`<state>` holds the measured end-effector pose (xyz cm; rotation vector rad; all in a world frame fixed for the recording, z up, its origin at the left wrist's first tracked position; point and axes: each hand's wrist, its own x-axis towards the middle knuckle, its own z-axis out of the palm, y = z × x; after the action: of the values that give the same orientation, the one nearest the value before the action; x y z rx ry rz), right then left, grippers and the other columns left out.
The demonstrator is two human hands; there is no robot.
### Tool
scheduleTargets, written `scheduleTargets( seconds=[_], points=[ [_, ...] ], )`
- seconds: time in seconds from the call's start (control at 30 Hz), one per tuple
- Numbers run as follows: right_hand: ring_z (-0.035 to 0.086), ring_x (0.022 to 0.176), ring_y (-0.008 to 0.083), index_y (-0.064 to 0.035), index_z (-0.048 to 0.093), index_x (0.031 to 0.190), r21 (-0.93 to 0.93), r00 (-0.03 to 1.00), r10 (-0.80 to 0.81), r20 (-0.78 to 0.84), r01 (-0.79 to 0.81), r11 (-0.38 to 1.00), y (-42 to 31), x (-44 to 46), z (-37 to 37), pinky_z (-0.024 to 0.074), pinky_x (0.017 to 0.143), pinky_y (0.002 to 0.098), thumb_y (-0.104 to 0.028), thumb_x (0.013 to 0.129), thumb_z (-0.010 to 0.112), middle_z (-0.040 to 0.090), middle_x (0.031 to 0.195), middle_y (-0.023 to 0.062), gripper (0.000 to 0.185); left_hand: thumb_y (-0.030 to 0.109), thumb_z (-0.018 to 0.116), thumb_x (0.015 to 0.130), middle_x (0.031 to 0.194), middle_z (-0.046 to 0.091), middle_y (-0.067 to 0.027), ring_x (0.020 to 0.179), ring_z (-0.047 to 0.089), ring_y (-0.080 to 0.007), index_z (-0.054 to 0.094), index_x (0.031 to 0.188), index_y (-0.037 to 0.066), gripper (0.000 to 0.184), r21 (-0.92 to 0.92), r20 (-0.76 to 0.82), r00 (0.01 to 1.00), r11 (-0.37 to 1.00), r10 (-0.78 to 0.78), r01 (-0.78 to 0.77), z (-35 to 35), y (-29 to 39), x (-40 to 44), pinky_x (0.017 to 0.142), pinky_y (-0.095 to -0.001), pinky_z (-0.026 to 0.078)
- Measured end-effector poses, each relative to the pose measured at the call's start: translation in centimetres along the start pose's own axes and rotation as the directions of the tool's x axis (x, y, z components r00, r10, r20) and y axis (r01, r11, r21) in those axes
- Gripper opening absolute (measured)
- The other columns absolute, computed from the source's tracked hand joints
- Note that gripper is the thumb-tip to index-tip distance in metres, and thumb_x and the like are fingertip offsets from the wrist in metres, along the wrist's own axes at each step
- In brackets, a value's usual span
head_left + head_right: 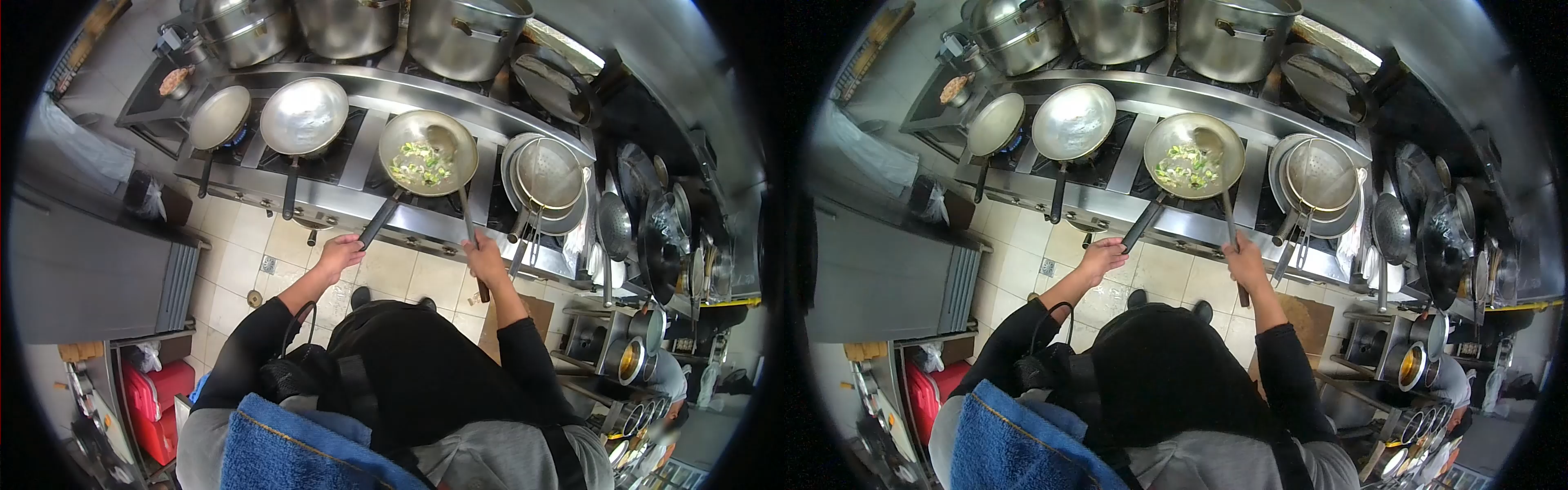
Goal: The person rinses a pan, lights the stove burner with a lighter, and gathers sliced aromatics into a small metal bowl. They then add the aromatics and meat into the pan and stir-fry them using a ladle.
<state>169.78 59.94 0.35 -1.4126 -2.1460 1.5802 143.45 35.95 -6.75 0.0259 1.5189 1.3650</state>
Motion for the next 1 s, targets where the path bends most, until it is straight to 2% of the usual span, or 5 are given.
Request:
scheduleTargets(
  seconds=[0.17,0.23,0.4,0.7,1.0],
  points=[
    [0.055,0.048,0.0160,-0.0008,0.053,0.131,0.022,0.988,-0.030,0.151,0.027,0.999,-1.1,-2.5,-0.7,0.0458,0.046,0.0331,-0.016,0.091,0.061,0.056,0.064,0.0070,0.043,0.017,0.064,0.093,0.103,0.064,-0.0061,0.087,0.067,-0.0180,0.055,0.124,0.001,0.036,0.032,-0.049,0.999,0.999,-0.002,0.004,0.6,0.5,0.2,0.077,-0.0289,0.054],
    [0.062,0.052,0.0188,0.0011,0.053,0.130,-0.154,0.958,-0.281,-0.049,0.271,0.950,0.4,0.3,-0.2,0.0490,0.050,0.0338,-0.013,0.089,0.061,0.064,0.071,0.0140,0.044,0.016,0.063,0.094,0.107,0.062,-0.0071,0.094,0.067,-0.0219,0.056,0.118,0.001,0.030,0.027,0.013,0.999,0.999,0.046,-0.046,0.6,0.7,0.2,0.083,-0.0326,0.056],
    [0.064,0.098,0.0396,-0.0019,0.048,0.137,-0.412,0.954,-0.295,-0.046,0.252,0.876,-1.1,2.8,1.3,0.0494,0.088,0.0442,-0.010,0.085,0.060,0.063,0.104,0.0284,0.054,0.016,0.062,0.094,0.103,0.062,-0.0066,0.090,0.066,-0.0198,0.055,0.121,0.001,0.032,-0.029,-0.022,1.000,1.000,0.002,-0.002,0.8,0.5,0.9,0.079,-0.0298,0.055],
    [0.064,0.087,0.0397,-0.0138,0.044,0.143,-0.870,0.955,-0.292,0.052,0.187,0.457,-5.6,-7.6,-10.2,0.0527,0.076,0.0459,0.002,0.081,0.056,0.062,0.109,0.0199,0.065,0.028,0.064,0.094,0.096,0.056,-0.0073,0.085,0.065,-0.0202,0.056,0.111,-0.001,0.034,-0.064,-0.042,0.999,0.998,-0.009,0.006,1.6,2.5,-0.2,0.078,-0.0273,0.054],
    [0.065,0.096,0.0378,-0.0066,0.059,0.127,-0.651,0.985,-0.169,0.043,0.155,0.743,-6.8,-2.7,-10.7,0.0497,0.088,0.0412,-0.017,0.086,0.061,0.067,0.101,0.0243,0.043,0.027,0.062,0.096,0.094,0.055,-0.0062,0.085,0.063,-0.0177,0.055,0.113,-0.002,0.034,-0.035,-0.028,0.999,0.999,-0.036,0.035,2.7,1.5,1.4,0.078,-0.0289,0.055]
  ],
)
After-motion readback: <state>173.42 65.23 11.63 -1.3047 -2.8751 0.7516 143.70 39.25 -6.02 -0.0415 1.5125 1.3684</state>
